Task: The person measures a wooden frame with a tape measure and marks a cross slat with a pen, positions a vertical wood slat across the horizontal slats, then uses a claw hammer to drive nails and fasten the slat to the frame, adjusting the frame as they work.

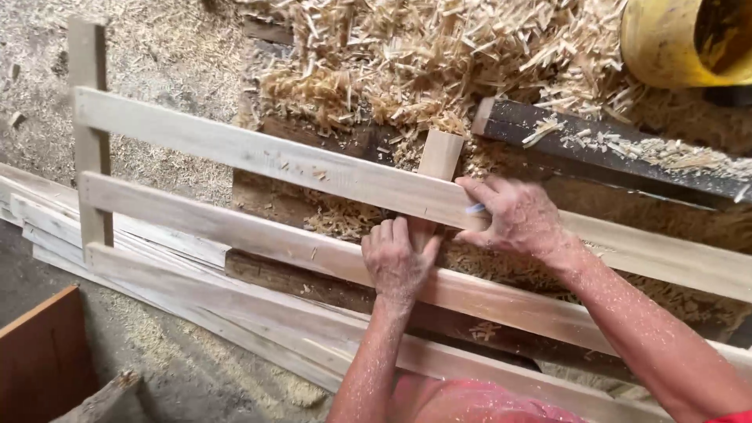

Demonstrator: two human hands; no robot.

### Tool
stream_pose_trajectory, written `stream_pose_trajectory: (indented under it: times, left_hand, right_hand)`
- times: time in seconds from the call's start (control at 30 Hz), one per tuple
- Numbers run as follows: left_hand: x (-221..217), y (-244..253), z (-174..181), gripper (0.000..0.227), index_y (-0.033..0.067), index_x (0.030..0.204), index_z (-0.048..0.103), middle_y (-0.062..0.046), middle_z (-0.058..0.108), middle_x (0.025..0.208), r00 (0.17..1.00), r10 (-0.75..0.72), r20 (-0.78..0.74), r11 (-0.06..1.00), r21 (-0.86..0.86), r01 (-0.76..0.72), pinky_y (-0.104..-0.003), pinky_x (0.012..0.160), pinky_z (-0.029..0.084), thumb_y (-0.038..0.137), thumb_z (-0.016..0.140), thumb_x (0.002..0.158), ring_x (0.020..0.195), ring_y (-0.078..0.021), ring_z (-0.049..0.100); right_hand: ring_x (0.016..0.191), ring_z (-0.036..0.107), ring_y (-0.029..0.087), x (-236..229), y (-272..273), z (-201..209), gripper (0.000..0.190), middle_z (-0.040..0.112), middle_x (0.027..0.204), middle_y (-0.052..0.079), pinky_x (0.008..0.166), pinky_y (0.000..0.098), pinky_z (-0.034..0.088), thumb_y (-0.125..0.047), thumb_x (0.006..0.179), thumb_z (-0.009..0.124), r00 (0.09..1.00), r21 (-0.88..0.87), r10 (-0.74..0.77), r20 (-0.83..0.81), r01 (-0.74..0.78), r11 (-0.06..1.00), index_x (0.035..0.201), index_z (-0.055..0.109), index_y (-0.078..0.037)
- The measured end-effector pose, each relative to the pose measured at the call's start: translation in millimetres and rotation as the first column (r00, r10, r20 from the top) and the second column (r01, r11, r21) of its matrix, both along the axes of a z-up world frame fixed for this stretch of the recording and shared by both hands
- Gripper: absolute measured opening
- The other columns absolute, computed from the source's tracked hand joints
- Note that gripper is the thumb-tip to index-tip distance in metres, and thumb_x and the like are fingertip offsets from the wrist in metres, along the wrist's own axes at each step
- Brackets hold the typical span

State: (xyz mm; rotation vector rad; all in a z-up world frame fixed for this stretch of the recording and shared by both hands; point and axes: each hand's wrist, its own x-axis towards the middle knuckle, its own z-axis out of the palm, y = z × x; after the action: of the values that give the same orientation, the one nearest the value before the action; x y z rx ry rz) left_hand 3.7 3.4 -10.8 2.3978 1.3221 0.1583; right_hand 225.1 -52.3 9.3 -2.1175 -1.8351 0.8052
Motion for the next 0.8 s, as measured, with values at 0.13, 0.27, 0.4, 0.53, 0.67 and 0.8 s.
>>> stream_pose_trajectory:
  times: [0.13,0.27,0.4,0.53,0.67,0.8]
  left_hand:
    - [7.6,2.0,-2.4,0.054,0.0049,0.095,0.061,-0.013,0.061,0.092,0.998,0.043,0.039,0.999,-0.024,-0.042,-0.050,0.082,0.047,0.037,0.092,0.064,0.091,-0.0338,0.059]
    - [1.2,-1.9,-2.7,0.058,0.0027,0.096,0.060,-0.016,0.062,0.096,0.996,0.077,0.048,0.996,-0.042,-0.075,-0.050,0.084,0.049,0.037,0.092,0.061,0.093,-0.0364,0.059]
    - [-11.0,-5.1,-23.6,0.062,0.0007,0.100,0.062,-0.017,0.063,0.099,0.997,0.069,0.046,0.996,-0.054,-0.067,-0.047,0.088,0.049,0.041,0.092,0.064,0.096,-0.0351,0.061]
    - [-23.0,-0.9,-5.1,0.069,0.0001,0.100,0.067,-0.016,0.067,0.098,1.000,-0.002,0.020,1.000,0.030,0.001,-0.048,0.094,0.043,0.055,0.090,0.065,0.097,-0.0310,0.063]
    - [-36.8,-4.3,5.3,0.065,0.0010,0.116,0.072,-0.011,0.069,0.098,0.999,-0.052,-0.015,0.997,-0.051,0.051,-0.045,0.095,0.042,0.052,0.086,0.077,0.096,-0.0258,0.063]
    - [-37.0,-3.0,-4.9,0.065,0.0019,0.120,0.072,-0.009,0.067,0.093,0.999,-0.054,-0.003,0.997,-0.053,0.054,-0.045,0.092,0.043,0.050,0.086,0.078,0.091,-0.0236,0.063]
  right_hand:
    - [0.074,0.072,0.029,0.1,4.8,0.4,0.089,0.069,0.090,0.015,0.066,0.0414,0.062,-0.061,0.065,0.086,1.000,-0.050,0.024,0.002,-0.024,0.998,0.134,0.060,-0.011]
    - [0.076,0.071,0.030,1.6,7.9,5.6,0.078,0.069,0.095,0.015,0.065,0.0413,0.062,-0.041,0.064,0.084,0.999,0.066,0.015,-0.031,-0.013,0.998,0.131,0.060,-0.008]
    - [0.069,0.071,0.021,-1.8,1.0,-9.1,0.061,0.067,0.085,0.009,0.062,0.0349,0.062,-0.029,0.080,0.075,0.999,-0.206,0.028,-0.041,-0.035,0.978,0.136,0.059,-0.012]
    - [0.068,0.069,0.026,-3.7,-2.4,-15.4,0.071,0.064,0.082,0.012,0.059,0.0385,0.061,-0.031,0.068,0.081,0.999,-0.024,0.040,-0.031,-0.040,0.999,0.132,0.062,-0.009]
    - [0.066,0.068,0.026,-0.8,4.2,-6.8,0.073,0.064,0.084,0.012,0.059,0.0398,0.061,-0.028,0.067,0.082,0.998,-0.017,0.057,-0.029,-0.058,0.998,0.135,0.062,-0.011]
    - [0.067,0.068,0.027,-2.4,-0.4,-16.5,0.080,0.063,0.084,0.014,0.058,0.0396,0.061,-0.033,0.060,0.083,0.998,0.042,0.056,-0.040,-0.054,0.998,0.132,0.061,-0.007]
